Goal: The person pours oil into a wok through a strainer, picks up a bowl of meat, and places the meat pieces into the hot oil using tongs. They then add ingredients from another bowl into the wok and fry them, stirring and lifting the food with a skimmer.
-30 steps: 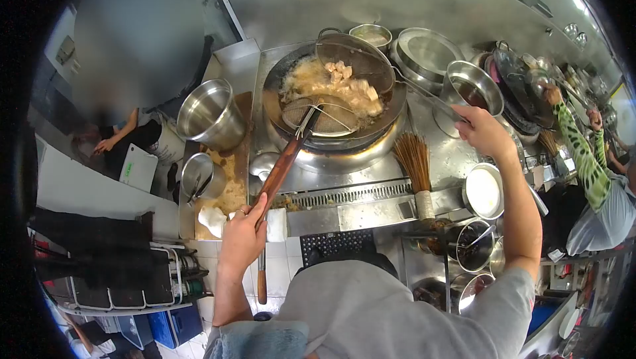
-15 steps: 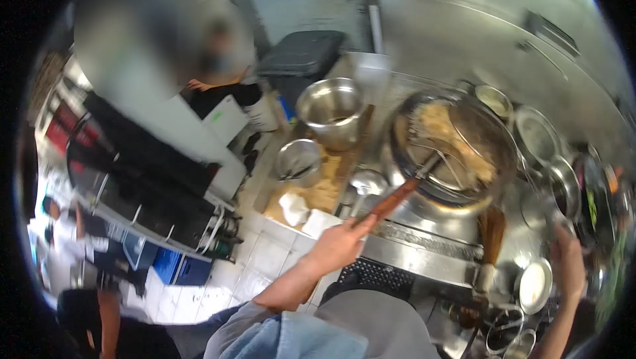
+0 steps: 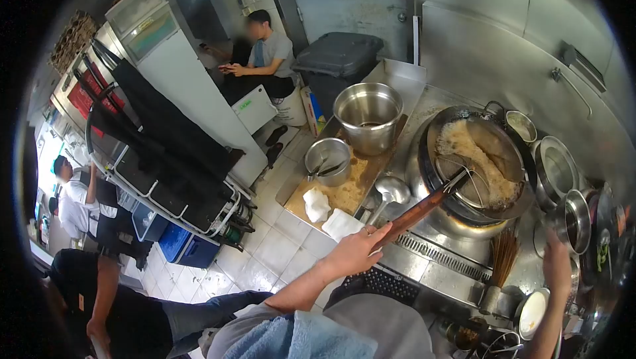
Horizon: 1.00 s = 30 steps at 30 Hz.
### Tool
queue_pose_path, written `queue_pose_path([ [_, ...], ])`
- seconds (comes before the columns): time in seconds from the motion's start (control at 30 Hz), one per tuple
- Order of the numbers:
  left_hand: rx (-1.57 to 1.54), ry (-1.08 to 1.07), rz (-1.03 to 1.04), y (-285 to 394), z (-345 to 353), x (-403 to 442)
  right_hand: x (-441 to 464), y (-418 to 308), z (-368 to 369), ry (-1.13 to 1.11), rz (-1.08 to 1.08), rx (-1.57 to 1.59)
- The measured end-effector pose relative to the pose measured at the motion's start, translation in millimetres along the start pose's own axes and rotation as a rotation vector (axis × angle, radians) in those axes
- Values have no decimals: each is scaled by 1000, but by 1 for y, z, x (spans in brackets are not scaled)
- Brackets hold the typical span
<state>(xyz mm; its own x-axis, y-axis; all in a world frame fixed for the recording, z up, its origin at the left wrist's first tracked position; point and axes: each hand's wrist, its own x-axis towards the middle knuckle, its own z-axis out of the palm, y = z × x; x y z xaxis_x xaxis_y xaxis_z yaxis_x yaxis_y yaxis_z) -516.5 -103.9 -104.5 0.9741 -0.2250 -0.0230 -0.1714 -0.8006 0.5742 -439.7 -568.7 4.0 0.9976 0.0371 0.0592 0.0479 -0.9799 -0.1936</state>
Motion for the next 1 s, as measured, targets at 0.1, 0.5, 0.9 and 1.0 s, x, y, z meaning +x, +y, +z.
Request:
queue_pose_path([
  [0.1,-141,53,62,-13,4,2,28,38,29,141,-76,54],
  [0.5,-768,-218,-280,-60,-2,-3,66,16,15,105,-171,63],
  [0.9,-978,-266,-283,-26,3,0,-22,-25,-91,72,-26,-146],
  [1.0,-967,-265,-268,-23,3,2,-9,-25,-47,56,-15,-146],
])
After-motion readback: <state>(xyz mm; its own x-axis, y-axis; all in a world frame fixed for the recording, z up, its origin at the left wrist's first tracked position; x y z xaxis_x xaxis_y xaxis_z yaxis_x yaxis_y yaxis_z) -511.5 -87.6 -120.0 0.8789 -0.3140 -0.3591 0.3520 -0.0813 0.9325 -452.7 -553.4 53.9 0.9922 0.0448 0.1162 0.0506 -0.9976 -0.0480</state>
